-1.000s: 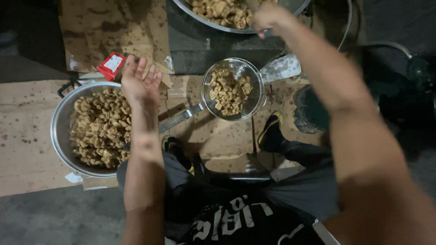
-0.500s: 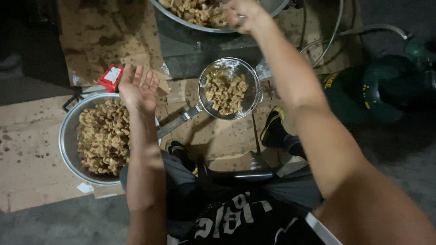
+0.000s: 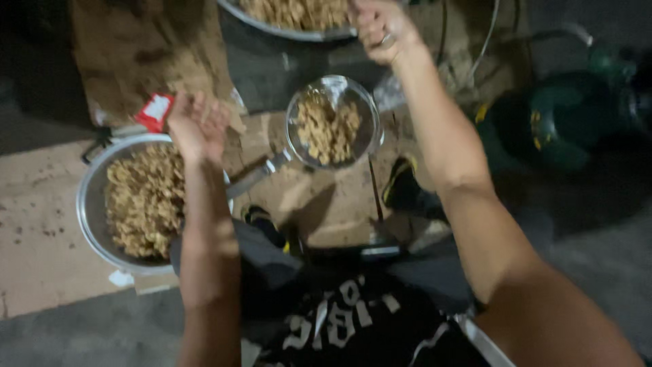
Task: The person scoops fried food from a large metal bowl using a ladle and transfers it into a wire mesh strainer held over a smaller bowl. The person repeats this scooping and transferring process multiple times.
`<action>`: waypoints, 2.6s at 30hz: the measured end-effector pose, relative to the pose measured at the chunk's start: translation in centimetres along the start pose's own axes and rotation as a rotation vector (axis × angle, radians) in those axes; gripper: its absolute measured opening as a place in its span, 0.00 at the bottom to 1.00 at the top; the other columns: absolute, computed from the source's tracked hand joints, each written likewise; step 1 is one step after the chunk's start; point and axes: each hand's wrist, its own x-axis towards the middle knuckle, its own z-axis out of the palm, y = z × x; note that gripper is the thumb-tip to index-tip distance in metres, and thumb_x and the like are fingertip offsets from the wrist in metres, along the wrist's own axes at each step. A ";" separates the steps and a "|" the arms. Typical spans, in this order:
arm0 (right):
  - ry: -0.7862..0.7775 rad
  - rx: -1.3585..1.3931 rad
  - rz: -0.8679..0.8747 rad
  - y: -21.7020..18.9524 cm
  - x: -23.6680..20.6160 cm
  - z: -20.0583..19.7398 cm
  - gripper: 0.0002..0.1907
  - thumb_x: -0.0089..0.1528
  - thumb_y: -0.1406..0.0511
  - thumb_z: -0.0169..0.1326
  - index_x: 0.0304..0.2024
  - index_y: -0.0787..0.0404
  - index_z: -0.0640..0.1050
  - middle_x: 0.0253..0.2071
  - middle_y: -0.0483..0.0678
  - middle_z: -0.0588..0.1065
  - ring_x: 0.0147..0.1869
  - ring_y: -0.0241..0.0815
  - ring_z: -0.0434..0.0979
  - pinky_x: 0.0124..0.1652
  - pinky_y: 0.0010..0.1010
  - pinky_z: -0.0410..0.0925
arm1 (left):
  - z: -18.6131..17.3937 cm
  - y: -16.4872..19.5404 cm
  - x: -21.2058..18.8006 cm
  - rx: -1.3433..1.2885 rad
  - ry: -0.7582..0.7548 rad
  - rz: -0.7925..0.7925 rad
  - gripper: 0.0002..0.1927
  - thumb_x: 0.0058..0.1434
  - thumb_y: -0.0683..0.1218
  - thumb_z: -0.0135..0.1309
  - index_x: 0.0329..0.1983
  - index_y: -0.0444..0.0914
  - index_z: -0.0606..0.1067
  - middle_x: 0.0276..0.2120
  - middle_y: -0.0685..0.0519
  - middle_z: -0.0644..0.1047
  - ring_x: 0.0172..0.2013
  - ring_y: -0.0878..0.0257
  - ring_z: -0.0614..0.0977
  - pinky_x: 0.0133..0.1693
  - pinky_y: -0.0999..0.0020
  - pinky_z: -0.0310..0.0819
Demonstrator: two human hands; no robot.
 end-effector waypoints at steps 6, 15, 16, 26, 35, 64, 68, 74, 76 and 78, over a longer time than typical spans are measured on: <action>-0.109 -0.131 -0.075 4.5 -9.3 -0.1 0.11 0.80 0.60 0.47 0.51 0.60 0.73 0.25 0.40 0.67 0.20 0.29 0.64 0.18 0.21 0.57 | -1.0 -0.5 0.6 0.028 -0.051 -0.050 0.34 0.65 0.56 0.53 0.72 0.45 0.60 0.63 0.48 0.68 0.59 0.46 0.71 0.58 0.48 0.71; -0.082 0.246 -0.072 17.5 -29.1 2.6 0.23 0.74 0.68 0.42 0.72 0.63 0.63 0.27 0.44 0.67 0.18 0.27 0.61 0.14 0.17 0.59 | -1.2 -2.7 0.2 0.088 -0.004 -0.008 0.36 0.64 0.59 0.51 0.73 0.43 0.61 0.63 0.47 0.69 0.59 0.45 0.73 0.60 0.43 0.68; -0.061 0.233 -0.090 18.8 -29.5 2.4 0.23 0.73 0.69 0.43 0.71 0.64 0.64 0.27 0.44 0.67 0.17 0.27 0.61 0.13 0.17 0.59 | -1.2 -2.9 0.0 0.099 -0.001 0.013 0.35 0.64 0.58 0.50 0.73 0.45 0.61 0.63 0.47 0.70 0.59 0.45 0.73 0.59 0.42 0.69; 0.878 -1.196 -0.070 28.9 -22.6 -6.2 0.30 0.65 0.65 0.49 0.70 0.56 0.65 0.27 0.51 0.76 0.20 0.49 0.75 0.22 0.42 0.70 | -0.5 -2.3 -2.1 0.089 0.056 -0.024 0.30 0.65 0.55 0.52 0.70 0.45 0.66 0.58 0.48 0.72 0.54 0.46 0.75 0.54 0.45 0.72; 1.008 -1.845 0.018 28.7 -20.0 -8.7 0.38 0.63 0.65 0.51 0.75 0.63 0.56 0.37 0.70 0.78 0.42 0.72 0.79 0.47 0.57 0.71 | 0.4 -2.1 -2.2 0.146 0.009 0.004 0.33 0.64 0.57 0.52 0.72 0.47 0.61 0.61 0.48 0.72 0.58 0.43 0.74 0.58 0.40 0.69; 0.491 -0.172 -0.085 26.3 -28.2 -2.9 0.23 0.72 0.60 0.50 0.68 0.58 0.69 0.23 0.36 0.62 0.16 0.26 0.56 0.13 0.19 0.55 | 0.4 -3.3 -2.0 0.139 0.021 -0.022 0.30 0.68 0.56 0.52 0.70 0.41 0.65 0.56 0.47 0.72 0.50 0.50 0.72 0.51 0.49 0.68; 0.345 0.049 -0.133 21.8 -29.9 -1.3 0.26 0.71 0.56 0.48 0.69 0.59 0.68 0.27 0.41 0.70 0.19 0.28 0.63 0.14 0.17 0.57 | 0.7 -3.5 -2.4 0.165 0.040 -0.050 0.29 0.66 0.56 0.49 0.68 0.45 0.61 0.54 0.51 0.73 0.50 0.54 0.76 0.52 0.52 0.71; 0.725 -0.701 -0.206 6.4 -19.6 0.8 0.21 0.74 0.53 0.51 0.42 0.65 0.76 0.24 0.45 0.73 0.18 0.34 0.63 0.14 0.25 0.55 | 0.5 -3.3 -1.0 0.137 0.076 -0.055 0.29 0.67 0.58 0.50 0.68 0.42 0.64 0.52 0.50 0.73 0.48 0.54 0.73 0.50 0.51 0.68; 0.745 -1.247 -0.323 0.7 -12.6 0.9 0.17 0.75 0.57 0.52 0.38 0.62 0.77 0.26 0.45 0.73 0.24 0.37 0.71 0.24 0.33 0.63 | 0.3 -3.1 -0.3 0.164 0.077 -0.043 0.28 0.66 0.57 0.50 0.68 0.44 0.65 0.55 0.49 0.76 0.51 0.54 0.76 0.54 0.51 0.69; 0.635 -1.682 -0.444 -4.0 -5.4 1.0 0.15 0.76 0.60 0.51 0.39 0.64 0.77 0.27 0.48 0.73 0.26 0.40 0.71 0.28 0.37 0.65 | 0.2 -2.9 0.2 0.155 0.092 -0.046 0.27 0.65 0.56 0.50 0.67 0.46 0.65 0.56 0.49 0.76 0.53 0.53 0.77 0.56 0.50 0.69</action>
